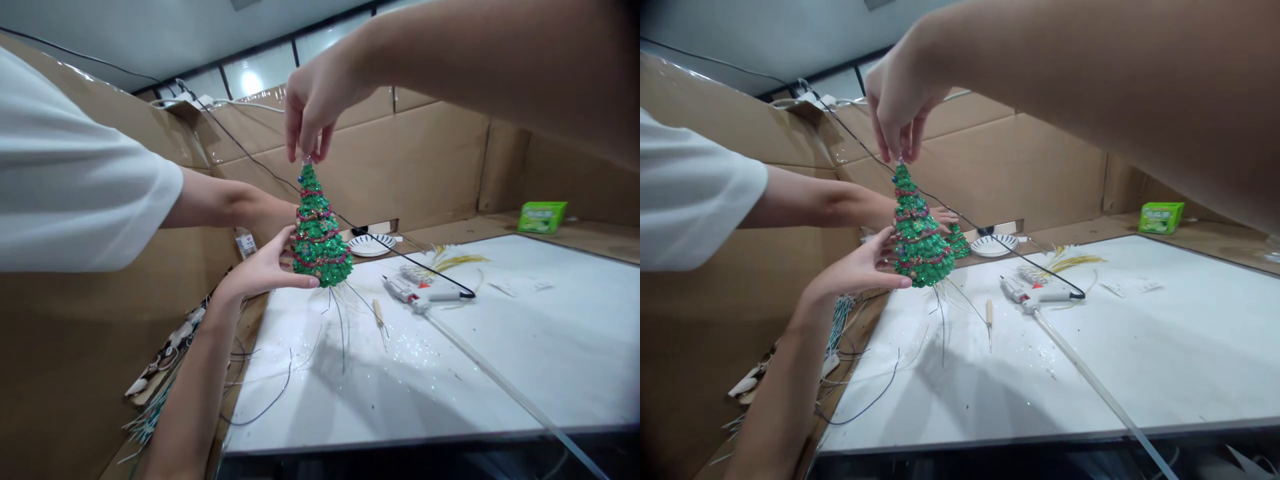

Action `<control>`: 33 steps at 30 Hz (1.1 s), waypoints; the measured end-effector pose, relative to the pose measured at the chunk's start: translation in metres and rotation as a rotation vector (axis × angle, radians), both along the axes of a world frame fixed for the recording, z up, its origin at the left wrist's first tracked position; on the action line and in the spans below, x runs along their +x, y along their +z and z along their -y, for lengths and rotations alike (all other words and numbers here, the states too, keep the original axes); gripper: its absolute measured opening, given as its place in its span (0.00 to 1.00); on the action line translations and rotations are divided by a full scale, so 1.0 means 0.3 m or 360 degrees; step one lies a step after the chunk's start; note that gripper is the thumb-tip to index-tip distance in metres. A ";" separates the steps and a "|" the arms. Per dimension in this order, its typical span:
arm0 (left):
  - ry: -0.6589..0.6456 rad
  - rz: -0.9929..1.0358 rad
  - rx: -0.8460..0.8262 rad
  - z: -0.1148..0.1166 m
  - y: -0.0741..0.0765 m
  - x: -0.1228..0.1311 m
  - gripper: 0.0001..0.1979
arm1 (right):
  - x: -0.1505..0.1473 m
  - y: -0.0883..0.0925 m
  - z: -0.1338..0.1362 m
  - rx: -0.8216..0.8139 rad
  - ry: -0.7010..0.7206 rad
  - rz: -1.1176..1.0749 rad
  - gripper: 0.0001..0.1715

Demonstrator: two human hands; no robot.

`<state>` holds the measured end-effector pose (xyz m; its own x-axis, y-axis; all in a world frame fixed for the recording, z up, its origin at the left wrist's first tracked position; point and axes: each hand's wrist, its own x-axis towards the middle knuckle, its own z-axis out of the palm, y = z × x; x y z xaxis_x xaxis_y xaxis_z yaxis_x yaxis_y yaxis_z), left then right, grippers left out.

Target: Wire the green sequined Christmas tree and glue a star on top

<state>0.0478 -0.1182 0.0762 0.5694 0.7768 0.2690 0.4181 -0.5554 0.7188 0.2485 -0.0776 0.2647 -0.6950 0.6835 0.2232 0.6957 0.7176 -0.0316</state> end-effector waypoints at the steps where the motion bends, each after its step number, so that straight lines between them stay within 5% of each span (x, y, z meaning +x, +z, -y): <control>1: 0.0015 -0.0015 0.0030 -0.003 -0.002 -0.002 0.47 | 0.003 0.001 -0.003 -0.0014 0.0006 -0.0002 0.16; 11: -0.0055 0.0014 0.0012 -0.023 -0.017 -0.006 0.51 | 0.033 0.000 -0.016 -0.0157 0.0099 -0.0102 0.30; 17: -0.0165 0.0093 -0.0158 -0.019 -0.017 0.009 0.54 | 0.029 -0.010 0.003 -0.0194 0.0111 -0.0098 0.20; 33: -0.0118 0.0131 -0.0223 -0.010 -0.003 0.016 0.53 | 0.041 -0.006 0.018 -0.0153 0.0145 -0.0061 0.20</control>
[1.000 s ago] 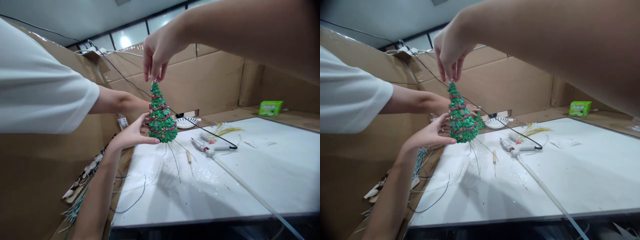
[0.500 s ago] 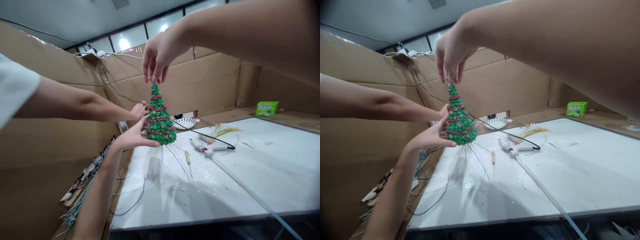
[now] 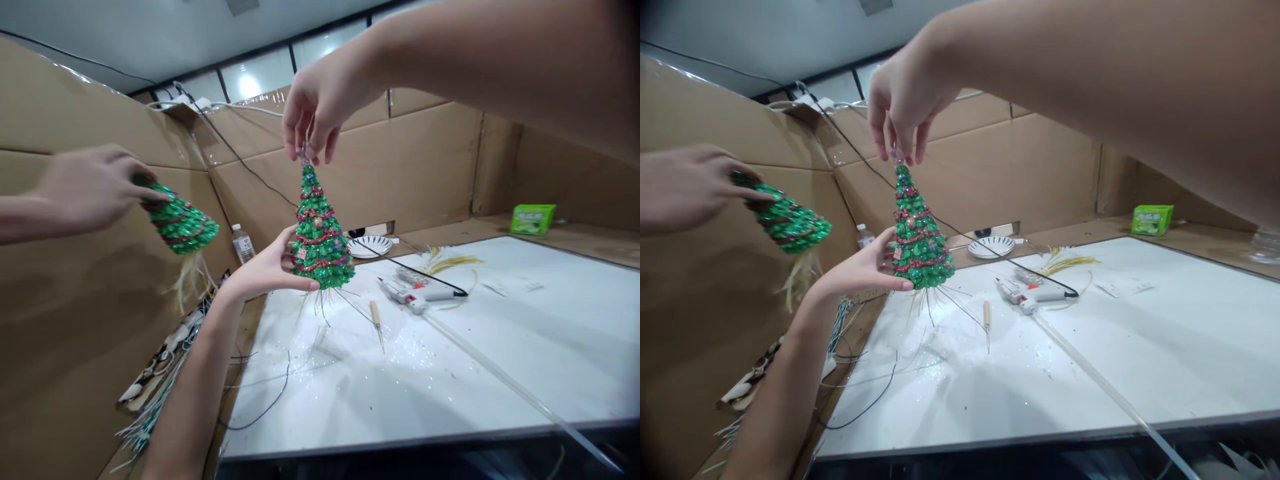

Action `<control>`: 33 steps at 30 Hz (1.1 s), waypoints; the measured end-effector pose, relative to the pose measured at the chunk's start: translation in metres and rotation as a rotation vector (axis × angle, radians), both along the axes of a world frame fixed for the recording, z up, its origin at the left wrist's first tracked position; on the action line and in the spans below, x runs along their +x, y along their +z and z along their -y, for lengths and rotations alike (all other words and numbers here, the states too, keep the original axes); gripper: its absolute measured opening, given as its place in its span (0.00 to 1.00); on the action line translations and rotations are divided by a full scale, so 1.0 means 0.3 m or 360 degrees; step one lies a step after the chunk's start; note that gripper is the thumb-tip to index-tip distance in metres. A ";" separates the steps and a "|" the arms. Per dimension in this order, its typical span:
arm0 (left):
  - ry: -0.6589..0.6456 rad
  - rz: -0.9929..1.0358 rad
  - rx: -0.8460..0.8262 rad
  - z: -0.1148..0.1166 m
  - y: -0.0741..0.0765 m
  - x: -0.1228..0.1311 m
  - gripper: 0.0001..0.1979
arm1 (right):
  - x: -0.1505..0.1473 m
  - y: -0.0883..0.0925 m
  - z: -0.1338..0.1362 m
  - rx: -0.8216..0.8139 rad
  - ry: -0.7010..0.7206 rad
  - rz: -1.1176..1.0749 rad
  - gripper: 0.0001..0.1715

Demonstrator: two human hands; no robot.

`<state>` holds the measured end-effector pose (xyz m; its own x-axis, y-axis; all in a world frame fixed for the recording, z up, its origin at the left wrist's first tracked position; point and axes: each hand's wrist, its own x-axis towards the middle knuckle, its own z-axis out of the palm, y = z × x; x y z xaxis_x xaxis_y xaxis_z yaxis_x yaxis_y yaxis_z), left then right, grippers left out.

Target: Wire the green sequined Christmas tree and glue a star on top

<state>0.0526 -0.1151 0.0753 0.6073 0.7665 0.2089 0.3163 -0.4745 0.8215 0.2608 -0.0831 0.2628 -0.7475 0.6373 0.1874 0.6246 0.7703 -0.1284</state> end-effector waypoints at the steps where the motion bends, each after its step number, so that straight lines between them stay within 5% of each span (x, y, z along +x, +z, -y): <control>1: -0.0016 0.0007 -0.0013 -0.001 -0.001 0.001 0.53 | 0.000 0.001 -0.001 0.0000 0.0003 -0.0002 0.20; 10: -0.0172 0.0077 -0.0010 -0.027 -0.015 -0.018 0.51 | 0.002 0.013 -0.004 0.0080 0.0065 0.0064 0.17; 15: -0.0266 0.0080 0.0020 -0.058 -0.016 -0.030 0.49 | 0.002 0.018 -0.002 0.0106 0.0126 0.0067 0.28; 19: -0.0328 0.0096 0.0017 -0.062 -0.013 -0.031 0.50 | 0.001 0.019 -0.006 0.0078 0.0109 0.0076 0.22; 23: -0.0218 0.0078 0.0005 -0.051 -0.009 -0.030 0.51 | 0.000 0.017 -0.006 0.0069 0.0143 0.0073 0.29; 33: 0.0036 0.0206 0.0124 -0.031 -0.005 -0.001 0.46 | 0.003 0.011 -0.021 0.0069 0.0071 0.0032 0.27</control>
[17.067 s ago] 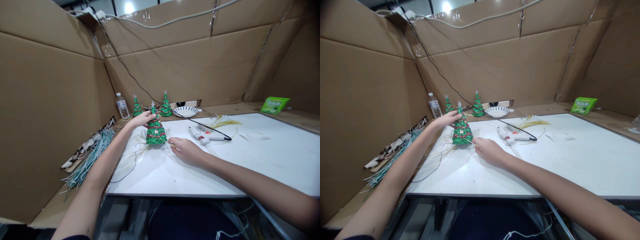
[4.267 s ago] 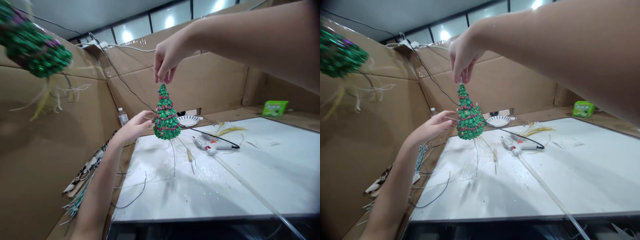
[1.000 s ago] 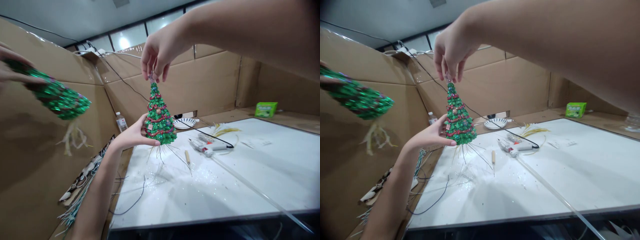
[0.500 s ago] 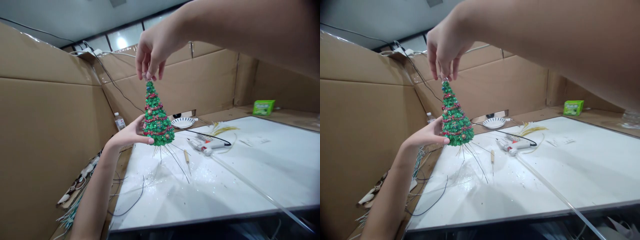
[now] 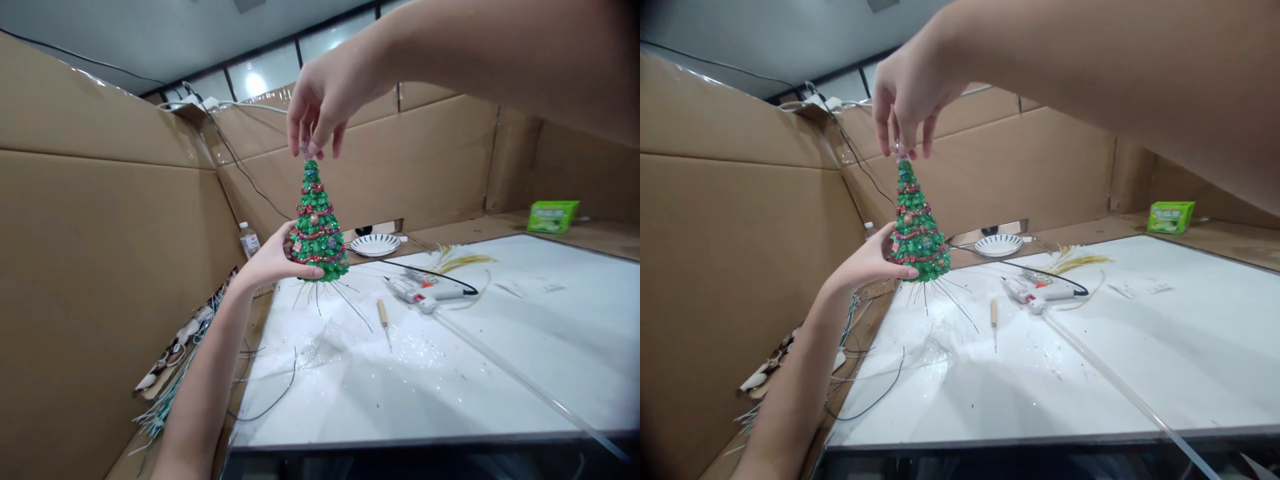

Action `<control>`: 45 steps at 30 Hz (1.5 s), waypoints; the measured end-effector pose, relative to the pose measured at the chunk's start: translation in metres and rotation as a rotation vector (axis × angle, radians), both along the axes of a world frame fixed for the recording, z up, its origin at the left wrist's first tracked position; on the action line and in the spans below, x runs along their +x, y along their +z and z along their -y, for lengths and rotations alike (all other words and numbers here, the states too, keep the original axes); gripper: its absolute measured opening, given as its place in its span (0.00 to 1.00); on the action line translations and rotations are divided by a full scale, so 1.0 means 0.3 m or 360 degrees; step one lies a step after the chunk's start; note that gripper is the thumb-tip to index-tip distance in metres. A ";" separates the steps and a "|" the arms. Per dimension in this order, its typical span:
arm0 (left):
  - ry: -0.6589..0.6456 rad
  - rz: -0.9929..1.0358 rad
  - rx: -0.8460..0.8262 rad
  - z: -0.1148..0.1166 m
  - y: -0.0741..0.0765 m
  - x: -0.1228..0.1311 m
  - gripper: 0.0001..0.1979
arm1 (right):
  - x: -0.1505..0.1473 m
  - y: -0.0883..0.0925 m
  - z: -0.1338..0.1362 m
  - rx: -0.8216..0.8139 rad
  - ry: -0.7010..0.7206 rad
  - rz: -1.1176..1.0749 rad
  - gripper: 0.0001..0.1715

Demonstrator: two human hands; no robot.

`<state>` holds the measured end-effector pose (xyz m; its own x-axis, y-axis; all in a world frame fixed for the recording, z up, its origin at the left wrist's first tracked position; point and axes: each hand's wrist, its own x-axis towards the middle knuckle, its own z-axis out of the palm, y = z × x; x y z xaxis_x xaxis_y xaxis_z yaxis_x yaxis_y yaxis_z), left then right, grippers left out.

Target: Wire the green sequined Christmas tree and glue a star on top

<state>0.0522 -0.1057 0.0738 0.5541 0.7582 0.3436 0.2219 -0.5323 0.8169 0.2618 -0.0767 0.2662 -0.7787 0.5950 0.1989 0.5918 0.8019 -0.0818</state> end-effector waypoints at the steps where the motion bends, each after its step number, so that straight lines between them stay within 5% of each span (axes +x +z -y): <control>1: 0.0042 -0.0004 0.0032 0.003 0.002 0.002 0.45 | 0.000 -0.001 -0.001 0.0007 -0.0007 -0.0011 0.28; 10: 0.0513 -0.0151 0.0422 0.015 -0.002 0.002 0.41 | -0.002 -0.006 0.044 0.0061 -0.0133 -0.0127 0.26; 18: 0.0864 -0.0339 0.0681 0.056 -0.004 0.037 0.38 | -0.015 0.000 0.015 -0.0077 -0.0733 0.0036 0.27; 25: 0.0960 -0.0331 0.0785 0.063 -0.032 0.067 0.38 | -0.033 -0.027 0.054 -0.0119 -0.0739 -0.0115 0.04; 28: 0.0907 -0.0377 0.0710 0.071 -0.030 0.065 0.41 | -0.054 -0.048 0.070 -0.0109 -0.0711 -0.0303 0.05; 34: 0.0455 -0.0379 0.0348 0.088 0.013 0.015 0.50 | -0.078 -0.067 0.093 -0.0028 -0.0544 -0.0392 0.03; 39: 0.0237 -0.0263 0.0078 0.068 0.031 -0.017 0.48 | -0.069 -0.061 0.078 -0.0033 -0.0431 -0.0343 0.12; 45: 0.0178 -0.0293 0.0070 0.033 0.017 -0.024 0.44 | -0.067 -0.066 0.054 -0.0043 -0.0379 -0.0356 0.14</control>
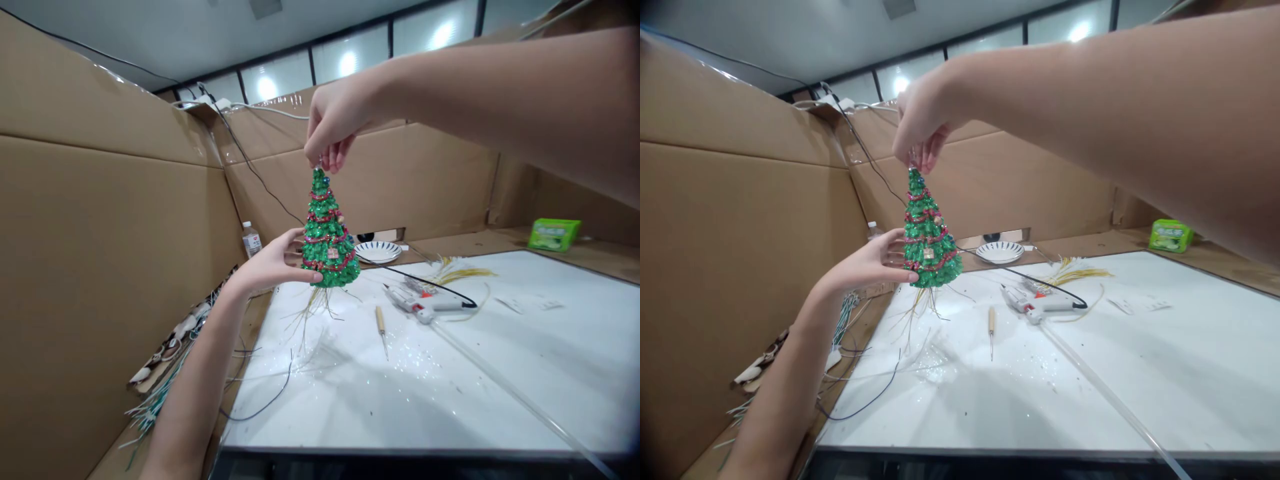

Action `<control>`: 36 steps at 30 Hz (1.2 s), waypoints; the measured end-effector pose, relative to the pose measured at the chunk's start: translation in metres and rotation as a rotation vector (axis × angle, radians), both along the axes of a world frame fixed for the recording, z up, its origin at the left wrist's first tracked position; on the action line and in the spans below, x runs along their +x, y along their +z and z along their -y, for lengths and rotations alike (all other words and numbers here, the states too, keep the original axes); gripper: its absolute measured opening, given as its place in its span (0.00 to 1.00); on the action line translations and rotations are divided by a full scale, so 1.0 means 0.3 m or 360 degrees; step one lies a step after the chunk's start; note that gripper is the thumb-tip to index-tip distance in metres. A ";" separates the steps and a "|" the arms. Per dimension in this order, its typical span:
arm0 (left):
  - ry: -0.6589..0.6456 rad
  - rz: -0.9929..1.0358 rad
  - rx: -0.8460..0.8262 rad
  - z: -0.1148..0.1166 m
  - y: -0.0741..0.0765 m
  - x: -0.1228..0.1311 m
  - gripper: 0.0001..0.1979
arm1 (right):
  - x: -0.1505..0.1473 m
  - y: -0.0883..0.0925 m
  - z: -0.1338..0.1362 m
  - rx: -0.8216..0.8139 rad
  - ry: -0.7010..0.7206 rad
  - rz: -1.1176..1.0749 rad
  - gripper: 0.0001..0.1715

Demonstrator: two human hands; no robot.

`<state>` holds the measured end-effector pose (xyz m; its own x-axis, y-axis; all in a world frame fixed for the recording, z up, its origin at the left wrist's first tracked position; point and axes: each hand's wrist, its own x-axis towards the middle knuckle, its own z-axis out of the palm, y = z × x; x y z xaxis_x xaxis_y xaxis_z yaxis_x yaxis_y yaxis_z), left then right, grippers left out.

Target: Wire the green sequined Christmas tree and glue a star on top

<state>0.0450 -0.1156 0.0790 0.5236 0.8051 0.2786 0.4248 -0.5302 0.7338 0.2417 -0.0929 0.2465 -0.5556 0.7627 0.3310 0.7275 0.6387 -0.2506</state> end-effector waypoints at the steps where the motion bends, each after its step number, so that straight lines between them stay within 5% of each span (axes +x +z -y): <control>1: 0.0014 -0.0011 0.0010 -0.002 0.000 -0.001 0.43 | -0.002 -0.001 0.000 0.0000 0.0009 -0.0002 0.14; 12: 0.0068 -0.0114 0.0040 0.038 0.025 -0.016 0.49 | -0.013 0.019 -0.005 -0.0017 0.0084 0.0015 0.14; 24: 0.0246 -0.0202 0.0216 0.096 0.045 -0.013 0.44 | 0.001 0.035 -0.046 -0.0117 0.0152 0.0066 0.10; 36: 0.0353 -0.0103 0.0417 0.178 0.054 0.017 0.41 | 0.009 0.031 -0.070 -0.0228 0.0272 -0.0021 0.16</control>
<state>0.0503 -0.1689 0.0952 0.3671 0.8069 0.4628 0.5923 -0.5864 0.5525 0.2445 -0.0720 0.2557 -0.6773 0.6975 0.2339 0.6078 0.7097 -0.3563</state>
